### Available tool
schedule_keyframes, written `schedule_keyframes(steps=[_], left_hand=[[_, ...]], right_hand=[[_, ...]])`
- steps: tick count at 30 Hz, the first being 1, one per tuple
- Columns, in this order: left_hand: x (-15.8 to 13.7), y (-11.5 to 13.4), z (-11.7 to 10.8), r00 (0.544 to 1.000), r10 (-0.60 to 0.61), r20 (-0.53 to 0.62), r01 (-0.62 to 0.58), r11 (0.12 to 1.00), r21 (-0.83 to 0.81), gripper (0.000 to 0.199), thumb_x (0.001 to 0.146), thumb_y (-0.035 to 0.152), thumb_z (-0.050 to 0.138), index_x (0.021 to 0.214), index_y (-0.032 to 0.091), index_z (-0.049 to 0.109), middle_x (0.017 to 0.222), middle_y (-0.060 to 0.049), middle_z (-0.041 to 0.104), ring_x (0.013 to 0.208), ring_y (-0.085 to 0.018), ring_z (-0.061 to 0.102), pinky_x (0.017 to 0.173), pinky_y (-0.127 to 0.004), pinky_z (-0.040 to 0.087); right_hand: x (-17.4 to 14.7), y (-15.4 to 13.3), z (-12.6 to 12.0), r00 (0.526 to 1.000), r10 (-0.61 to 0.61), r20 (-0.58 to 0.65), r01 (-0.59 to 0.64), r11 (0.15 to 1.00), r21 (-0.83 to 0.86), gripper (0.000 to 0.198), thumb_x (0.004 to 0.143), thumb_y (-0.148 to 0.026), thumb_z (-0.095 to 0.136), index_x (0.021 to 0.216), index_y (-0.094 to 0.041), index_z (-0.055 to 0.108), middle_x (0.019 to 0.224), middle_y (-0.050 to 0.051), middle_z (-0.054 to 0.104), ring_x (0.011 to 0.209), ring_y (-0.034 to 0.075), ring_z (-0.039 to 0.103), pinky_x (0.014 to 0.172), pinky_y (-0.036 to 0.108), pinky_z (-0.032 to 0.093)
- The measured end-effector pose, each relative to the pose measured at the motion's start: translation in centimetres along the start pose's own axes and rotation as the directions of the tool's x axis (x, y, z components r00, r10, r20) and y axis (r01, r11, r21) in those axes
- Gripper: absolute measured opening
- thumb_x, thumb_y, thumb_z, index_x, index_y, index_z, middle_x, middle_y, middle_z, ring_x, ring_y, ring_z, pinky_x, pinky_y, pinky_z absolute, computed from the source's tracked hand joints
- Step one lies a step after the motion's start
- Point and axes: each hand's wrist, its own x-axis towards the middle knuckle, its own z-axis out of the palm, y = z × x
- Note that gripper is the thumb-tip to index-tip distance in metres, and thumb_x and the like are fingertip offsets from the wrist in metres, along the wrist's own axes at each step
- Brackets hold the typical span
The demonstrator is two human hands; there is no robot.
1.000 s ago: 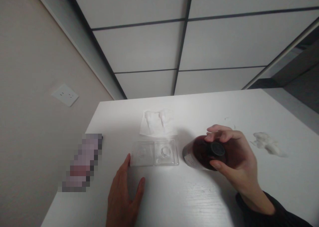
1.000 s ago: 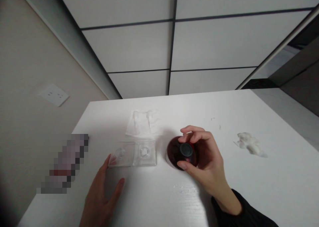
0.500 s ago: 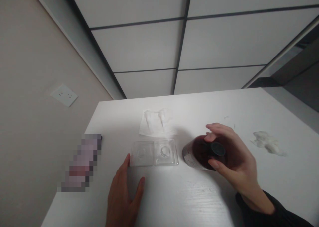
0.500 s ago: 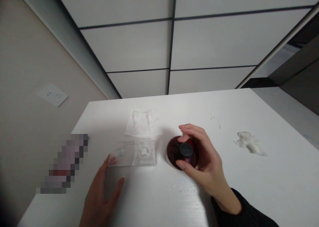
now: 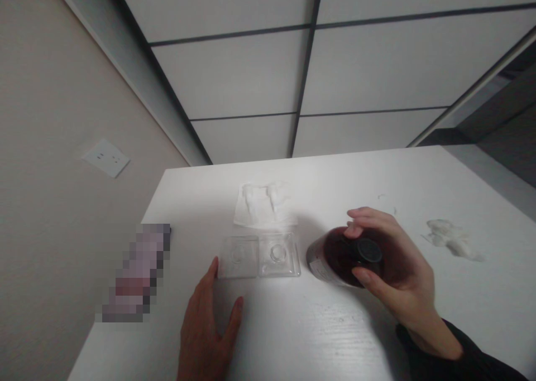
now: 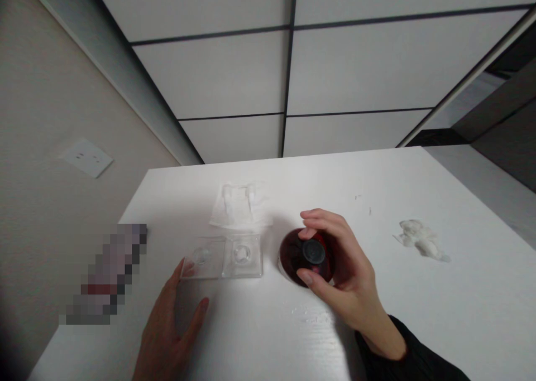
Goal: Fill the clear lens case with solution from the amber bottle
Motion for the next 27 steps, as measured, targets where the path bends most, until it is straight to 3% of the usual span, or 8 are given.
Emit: schedule_keyframes(steps=[4,9,13,17,20,22,24,27], left_hand=[[0.0,0.0,0.0,1.0,-0.015,-0.009,0.015,1.0,-0.014,0.067,0.104,0.053,0.054,0.162,0.023,0.038,0.155,-0.017,0.062,0.14,-0.037,0.064,0.108,-0.06,0.061],[-0.1,-0.2,-0.1,0.999,-0.034,0.041,0.035,0.999,-0.025,0.069,0.103,0.051,0.058,0.163,0.024,0.037,0.157,-0.017,0.06,0.142,-0.037,0.062,0.111,-0.062,0.059],[-0.1,-0.1,0.0,1.0,-0.022,0.002,0.022,1.0,-0.022,0.067,0.104,0.051,0.056,0.163,0.024,0.038,0.156,-0.016,0.061,0.142,-0.038,0.062,0.11,-0.062,0.059],[-0.2,-0.1,-0.1,1.0,-0.007,0.023,0.007,1.0,-0.005,0.068,0.104,0.049,0.057,0.164,0.025,0.036,0.158,-0.016,0.06,0.142,-0.037,0.062,0.11,-0.06,0.06],[-0.3,-0.2,-0.2,0.999,-0.014,0.032,0.014,1.0,0.002,0.069,0.105,0.048,0.057,0.165,0.025,0.034,0.159,-0.016,0.059,0.143,-0.036,0.062,0.111,-0.06,0.059],[-0.3,-0.3,-0.3,0.999,-0.013,0.041,0.013,1.0,0.01,0.069,0.105,0.048,0.057,0.165,0.025,0.033,0.16,-0.016,0.058,0.143,-0.037,0.061,0.11,-0.06,0.06],[-0.3,-0.5,-0.3,0.999,-0.005,0.049,0.004,1.0,0.019,0.07,0.105,0.048,0.058,0.165,0.025,0.033,0.159,-0.016,0.059,0.142,-0.036,0.062,0.109,-0.06,0.061],[-0.3,-0.7,-0.2,0.999,-0.002,0.053,0.001,1.0,0.018,0.071,0.103,0.049,0.059,0.165,0.025,0.033,0.156,-0.015,0.061,0.14,-0.036,0.064,0.108,-0.058,0.061]], right_hand=[[-0.1,0.0,0.0,0.998,0.035,-0.047,-0.03,0.995,0.098,0.024,0.093,-0.025,0.078,0.116,-0.029,0.072,0.123,0.006,0.069,0.096,0.02,0.071,0.086,0.038,0.062],[-0.5,-0.1,-0.1,0.999,-0.035,-0.021,0.036,0.998,0.042,0.023,0.102,-0.031,0.067,0.124,-0.032,0.075,0.105,0.004,0.079,0.103,0.024,0.075,0.106,0.05,0.059],[-0.7,0.0,-0.1,0.97,0.083,-0.229,-0.048,0.987,0.156,0.029,0.098,-0.042,0.074,0.127,-0.038,0.071,0.098,0.0,0.081,0.093,0.024,0.078,0.115,0.058,0.054],[0.7,0.4,-1.3,0.915,0.17,-0.365,-0.106,0.976,0.189,0.021,0.092,-0.037,0.083,0.111,-0.038,0.076,0.104,-0.001,0.081,0.092,0.022,0.079,0.104,0.05,0.062],[2.6,1.8,-2.9,0.966,0.202,-0.159,-0.217,0.973,-0.081,0.024,0.09,-0.035,0.084,0.113,-0.034,0.079,0.113,0.002,0.083,0.1,0.025,0.08,0.097,0.049,0.065],[3.6,3.6,-3.7,0.986,0.158,0.05,-0.136,0.944,-0.301,0.021,0.092,-0.041,0.08,0.112,-0.032,0.081,0.113,0.004,0.083,0.106,0.027,0.078,0.098,0.051,0.064],[4.1,5.6,-4.0,0.976,0.137,0.172,-0.054,0.908,-0.416,0.024,0.096,-0.044,0.075,0.114,-0.029,0.081,0.113,0.006,0.083,0.103,0.028,0.079,0.095,0.052,0.065],[3.7,8.1,-3.4,0.936,0.226,0.271,-0.068,0.869,-0.491,0.029,0.098,-0.042,0.07,0.122,-0.027,0.077,0.114,0.008,0.083,0.099,0.029,0.08,0.091,0.053,0.065]])
